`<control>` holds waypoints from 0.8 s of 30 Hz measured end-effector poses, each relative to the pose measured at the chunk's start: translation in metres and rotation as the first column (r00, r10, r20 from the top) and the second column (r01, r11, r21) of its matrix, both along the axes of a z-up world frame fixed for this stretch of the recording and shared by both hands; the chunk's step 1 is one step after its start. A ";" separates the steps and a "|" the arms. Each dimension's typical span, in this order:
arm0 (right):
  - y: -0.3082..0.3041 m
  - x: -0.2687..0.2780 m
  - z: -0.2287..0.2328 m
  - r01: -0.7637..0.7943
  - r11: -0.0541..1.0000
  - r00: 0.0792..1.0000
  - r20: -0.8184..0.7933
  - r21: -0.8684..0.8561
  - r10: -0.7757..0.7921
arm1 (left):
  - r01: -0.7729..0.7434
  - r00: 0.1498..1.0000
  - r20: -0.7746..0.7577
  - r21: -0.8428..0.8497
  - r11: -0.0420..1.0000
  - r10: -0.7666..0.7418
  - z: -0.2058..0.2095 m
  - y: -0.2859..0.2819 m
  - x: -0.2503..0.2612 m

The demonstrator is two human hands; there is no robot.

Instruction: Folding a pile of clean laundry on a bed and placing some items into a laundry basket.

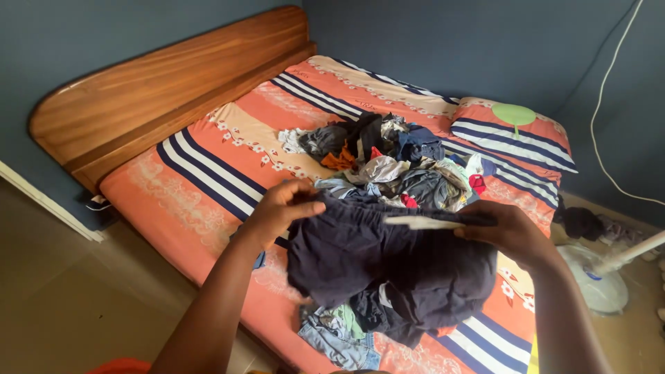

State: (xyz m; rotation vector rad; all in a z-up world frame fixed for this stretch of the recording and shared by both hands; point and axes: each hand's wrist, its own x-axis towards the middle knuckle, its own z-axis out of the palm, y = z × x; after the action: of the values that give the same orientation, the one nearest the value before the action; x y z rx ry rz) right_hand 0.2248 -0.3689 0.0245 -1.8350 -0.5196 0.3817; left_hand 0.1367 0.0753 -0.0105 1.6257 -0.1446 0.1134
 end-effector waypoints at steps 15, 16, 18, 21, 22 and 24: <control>0.129 0.009 -0.051 0.622 0.774 0.604 0.556 0.120 -0.572 | -0.499 0.822 0.379 0.123 0.858 0.424 0.007 -0.141 0.044; 0.138 0.003 -0.040 0.623 0.773 0.605 0.554 0.118 -0.572 | -0.498 0.824 0.377 0.124 0.858 0.424 0.019 -0.148 0.039; 0.156 -0.010 -0.016 0.392 0.786 0.875 0.070 0.478 -0.479 | -0.354 0.862 0.396 0.027 0.935 0.315 0.043 -0.161 0.029; 0.153 -0.023 0.010 0.304 0.732 0.940 -0.064 0.610 -0.336 | -0.260 0.860 0.452 -0.014 0.966 0.238 0.048 -0.153 0.034; 0.150 -0.030 0.022 0.308 0.733 0.939 -0.068 0.607 -0.337 | -0.259 0.862 0.448 -0.014 0.966 0.237 0.045 -0.147 0.037; 0.147 -0.045 0.048 0.099 0.788 0.945 0.190 0.607 -0.265 | -0.152 0.885 0.438 -0.050 0.987 0.159 0.039 -0.134 0.043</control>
State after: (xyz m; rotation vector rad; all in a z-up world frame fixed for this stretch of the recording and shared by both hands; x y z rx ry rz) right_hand 0.1798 -0.2218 0.0728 -1.3041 -0.5593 -0.1650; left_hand 0.1794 -0.0588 0.0288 1.5735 -0.3611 0.6097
